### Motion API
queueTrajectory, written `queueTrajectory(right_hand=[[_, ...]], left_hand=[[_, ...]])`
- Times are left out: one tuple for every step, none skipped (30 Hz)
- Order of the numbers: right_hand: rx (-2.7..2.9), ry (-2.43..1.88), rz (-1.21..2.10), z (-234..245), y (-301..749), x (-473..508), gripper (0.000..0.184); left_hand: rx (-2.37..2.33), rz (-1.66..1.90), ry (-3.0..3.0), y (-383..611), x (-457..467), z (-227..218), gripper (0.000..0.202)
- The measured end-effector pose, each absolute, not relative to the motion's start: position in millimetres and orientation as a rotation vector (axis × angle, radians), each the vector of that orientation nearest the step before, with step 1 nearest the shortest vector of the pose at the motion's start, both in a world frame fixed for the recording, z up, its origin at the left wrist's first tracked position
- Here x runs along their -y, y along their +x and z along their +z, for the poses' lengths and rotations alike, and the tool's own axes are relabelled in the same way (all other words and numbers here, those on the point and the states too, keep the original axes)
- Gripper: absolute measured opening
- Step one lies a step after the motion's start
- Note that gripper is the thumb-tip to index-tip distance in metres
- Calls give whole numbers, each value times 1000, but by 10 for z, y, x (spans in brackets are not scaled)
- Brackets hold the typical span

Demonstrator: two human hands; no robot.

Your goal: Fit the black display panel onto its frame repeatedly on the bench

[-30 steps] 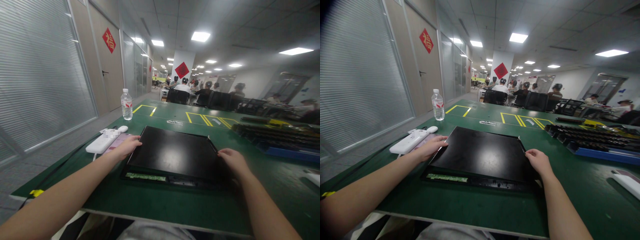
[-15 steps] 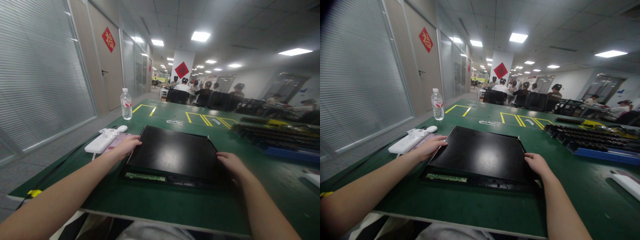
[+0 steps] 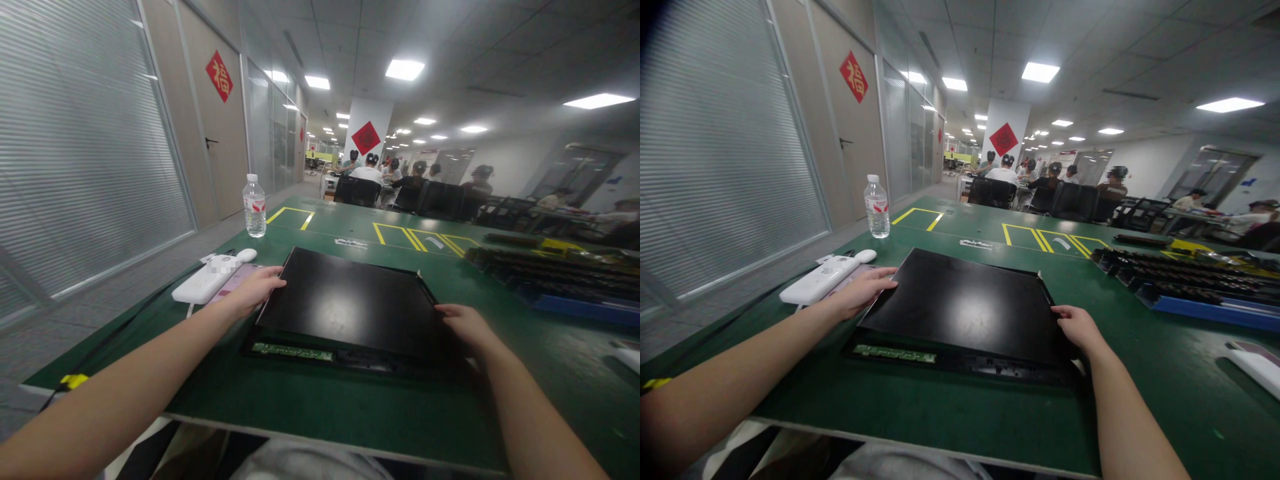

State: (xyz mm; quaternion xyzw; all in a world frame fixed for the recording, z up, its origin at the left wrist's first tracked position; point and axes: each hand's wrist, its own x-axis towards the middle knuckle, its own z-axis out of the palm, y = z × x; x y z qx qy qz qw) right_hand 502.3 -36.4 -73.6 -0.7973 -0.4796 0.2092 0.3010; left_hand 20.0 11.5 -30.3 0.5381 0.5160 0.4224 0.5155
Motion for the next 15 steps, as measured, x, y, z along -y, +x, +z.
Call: queueTrajectory(right_hand=[[1265,-2107,554,-746,5032,358,47],[1257,-2096,561,-759,5044,350,46],[1250,-2083,581,-773,5057,342,46],[1239,-2071,607,-786,5068,334,46],[1224,-2062,632,-795,5075,328,47],[1208,-2059,650,-799,5078,324,47],[1193,-2058,660,-797,5076,323,47],[1179,-2057,666,-792,5071,323,47],[1170,-2057,668,-784,5063,325,47],[1162,-2054,666,-776,5054,328,46],[1157,-2048,668,-770,5048,330,45],[1152,-2041,672,-766,5044,331,45],[1149,-2036,679,-767,5045,331,45],[1148,-2034,686,-772,5049,329,45],[1149,-2033,690,-780,5057,325,45]], left_hand=[[-1182,1015,1257,198,-113,-294,50],[-1134,1015,1237,194,-114,-286,51],[-1111,1018,1243,187,-117,-280,52],[-1115,1029,1268,177,-124,-277,52],[-1138,1039,1309,166,-131,-277,51],[-1171,1043,1356,155,-140,-280,50],[-1205,1043,1405,143,-149,-285,49],[-1236,1044,1454,134,-158,-292,47],[-1264,1045,1505,127,-167,-301,45],[-1289,1040,1556,122,-176,-310,43],[-1316,1033,1605,119,-184,-320,42],[-1345,1020,1653,119,-192,-330,40],[-1374,1000,1704,120,-199,-341,39],[-1402,972,1754,121,-207,-353,38],[-1433,943,1802,123,-215,-366,38]])
